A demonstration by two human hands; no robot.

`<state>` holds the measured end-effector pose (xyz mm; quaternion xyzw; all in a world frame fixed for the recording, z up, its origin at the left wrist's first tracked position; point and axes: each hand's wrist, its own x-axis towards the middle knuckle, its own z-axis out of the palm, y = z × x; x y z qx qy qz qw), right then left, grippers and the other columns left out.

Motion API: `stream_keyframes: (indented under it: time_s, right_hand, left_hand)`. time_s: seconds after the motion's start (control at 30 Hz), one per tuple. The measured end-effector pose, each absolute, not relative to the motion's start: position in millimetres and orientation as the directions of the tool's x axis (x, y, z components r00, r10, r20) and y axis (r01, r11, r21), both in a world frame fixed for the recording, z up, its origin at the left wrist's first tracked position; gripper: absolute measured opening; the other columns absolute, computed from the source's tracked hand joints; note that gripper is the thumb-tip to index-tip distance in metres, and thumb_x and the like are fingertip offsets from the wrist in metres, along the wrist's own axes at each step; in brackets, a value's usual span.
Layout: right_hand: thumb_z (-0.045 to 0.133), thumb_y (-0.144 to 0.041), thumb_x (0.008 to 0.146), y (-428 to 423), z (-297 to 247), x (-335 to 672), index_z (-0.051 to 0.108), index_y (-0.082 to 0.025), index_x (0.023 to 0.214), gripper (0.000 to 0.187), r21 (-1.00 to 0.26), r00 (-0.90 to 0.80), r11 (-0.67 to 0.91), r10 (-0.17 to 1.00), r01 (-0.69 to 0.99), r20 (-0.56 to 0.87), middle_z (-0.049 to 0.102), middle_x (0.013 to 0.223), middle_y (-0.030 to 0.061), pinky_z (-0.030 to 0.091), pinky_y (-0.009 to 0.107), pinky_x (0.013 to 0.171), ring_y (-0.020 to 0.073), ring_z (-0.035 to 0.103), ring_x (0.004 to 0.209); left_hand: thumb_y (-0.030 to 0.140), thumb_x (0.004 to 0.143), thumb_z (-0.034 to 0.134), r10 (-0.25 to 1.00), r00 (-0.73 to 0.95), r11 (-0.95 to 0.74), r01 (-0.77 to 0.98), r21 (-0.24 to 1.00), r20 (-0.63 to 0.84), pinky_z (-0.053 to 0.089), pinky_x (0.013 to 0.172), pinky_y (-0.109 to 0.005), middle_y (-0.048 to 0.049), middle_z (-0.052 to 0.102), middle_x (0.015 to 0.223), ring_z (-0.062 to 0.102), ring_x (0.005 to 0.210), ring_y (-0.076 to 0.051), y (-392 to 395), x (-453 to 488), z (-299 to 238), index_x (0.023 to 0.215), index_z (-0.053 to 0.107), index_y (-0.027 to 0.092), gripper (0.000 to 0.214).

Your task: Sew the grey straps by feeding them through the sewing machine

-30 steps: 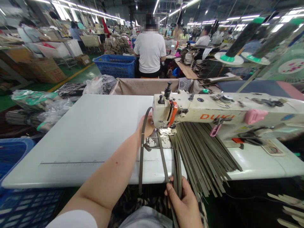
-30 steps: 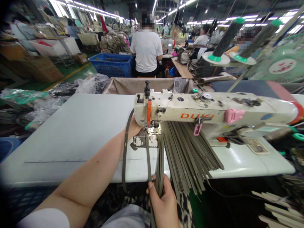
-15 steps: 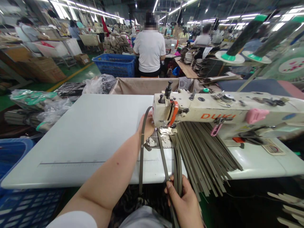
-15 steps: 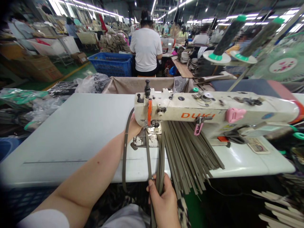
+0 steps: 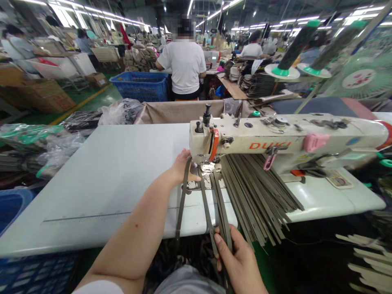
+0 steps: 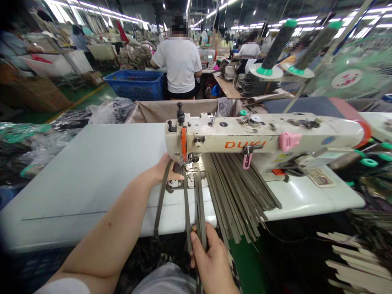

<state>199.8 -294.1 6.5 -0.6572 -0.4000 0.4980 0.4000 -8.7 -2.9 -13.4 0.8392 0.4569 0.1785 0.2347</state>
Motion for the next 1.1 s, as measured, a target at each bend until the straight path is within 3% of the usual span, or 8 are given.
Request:
stream_keyframes:
  time_s: [0.13,0.23,0.37,0.47,0.57,0.7,0.87,1.1]
  right_hand:
    - [0.06,-0.064,0.111,-296,24,216,0.082,-0.024,0.121,0.047,-0.881,0.216,-0.246,0.962,0.405,-0.169,0.072,0.06,-0.0015,0.062,0.035,0.06,0.0262,0.072,0.051]
    - [0.06,-0.051,0.112,-296,35,229,0.082,-0.023,0.131,0.04,-0.8,0.19,-0.144,0.981,0.582,-0.039,0.086,0.079,0.0067,0.068,0.037,0.067,0.0301,0.082,0.064]
    - [0.052,-0.04,0.115,-292,35,246,0.078,-0.021,0.141,0.041,-0.645,0.167,-0.059,0.98,0.762,0.108,0.093,0.103,0.0157,0.072,0.041,0.075,0.0354,0.091,0.087]
    - [0.048,-0.033,0.116,-277,33,259,0.071,-0.013,0.149,0.046,-0.485,0.118,-0.038,0.984,0.874,0.136,0.09,0.124,0.0252,0.074,0.047,0.087,0.0399,0.092,0.106]
    - [0.043,-0.025,0.117,-256,36,268,0.068,-0.005,0.149,0.045,-0.336,0.173,-0.122,0.977,0.934,0.128,0.086,0.129,0.031,0.073,0.05,0.087,0.0414,0.09,0.106]
    - [0.05,-0.028,0.119,-239,36,262,0.061,-0.004,0.154,0.044,-0.157,0.193,-0.162,0.959,0.974,0.207,0.08,0.132,0.029,0.071,0.046,0.077,0.0387,0.088,0.097]
    - [0.085,-0.041,0.105,-232,28,245,0.065,0.004,0.149,0.066,0.081,0.08,-0.111,0.945,0.991,0.317,0.076,0.119,0.026,0.071,0.048,0.087,0.0423,0.082,0.105]
    - [0.082,-0.02,0.102,-220,43,234,0.075,0.0,0.125,0.032,0.191,0.036,-0.091,0.962,0.977,0.271,0.077,0.102,0.0216,0.067,0.048,0.084,0.04,0.079,0.096]
  left_hand:
    - [0.031,0.063,0.105,0.867,0.496,-0.439,0.701,0.562,0.058,0.038,0.138,-0.077,-0.0196,0.061,0.172,0.047,0.166,-0.056,-1,-7,-15,0.159,0.071,0.024,0.102]
    - [0.032,0.063,0.104,0.864,0.5,-0.443,0.708,0.549,0.052,0.036,0.138,-0.08,-0.0208,0.062,0.171,0.047,0.166,-0.056,1,-6,-16,0.159,0.07,0.022,0.102]
    - [0.032,0.064,0.103,0.861,0.507,-0.446,0.712,0.543,0.043,0.038,0.138,-0.076,-0.0207,0.062,0.17,0.049,0.165,-0.055,-1,-4,-13,0.154,0.073,0.02,0.095]
    - [0.034,0.065,0.103,0.863,0.503,-0.447,0.728,0.519,0.037,0.041,0.138,-0.073,-0.0221,0.061,0.17,0.05,0.164,-0.055,-2,-2,-9,0.158,0.07,0.018,0.1]
    - [0.036,0.064,0.105,0.865,0.498,-0.455,0.73,0.51,0.059,0.043,0.137,-0.071,-0.0226,0.06,0.171,0.05,0.163,-0.054,-1,-2,-9,0.161,0.067,0.018,0.106]
    - [0.037,0.063,0.105,0.858,0.51,-0.47,0.723,0.507,0.068,0.042,0.138,-0.069,-0.0201,0.061,0.171,0.049,0.165,-0.052,0,-2,-11,0.157,0.069,0.018,0.102]
    - [0.042,0.057,0.11,0.882,0.461,-0.43,0.71,0.557,0.094,0.044,0.137,-0.066,-0.0201,0.061,0.17,0.053,0.161,-0.05,-4,0,-6,0.157,0.067,0.017,0.112]
    - [0.032,0.058,0.109,0.876,0.474,-0.421,0.662,0.62,0.089,0.049,0.135,-0.062,-0.0132,0.074,0.151,0.065,0.149,-0.045,-9,2,2,0.146,0.076,0.02,0.095]
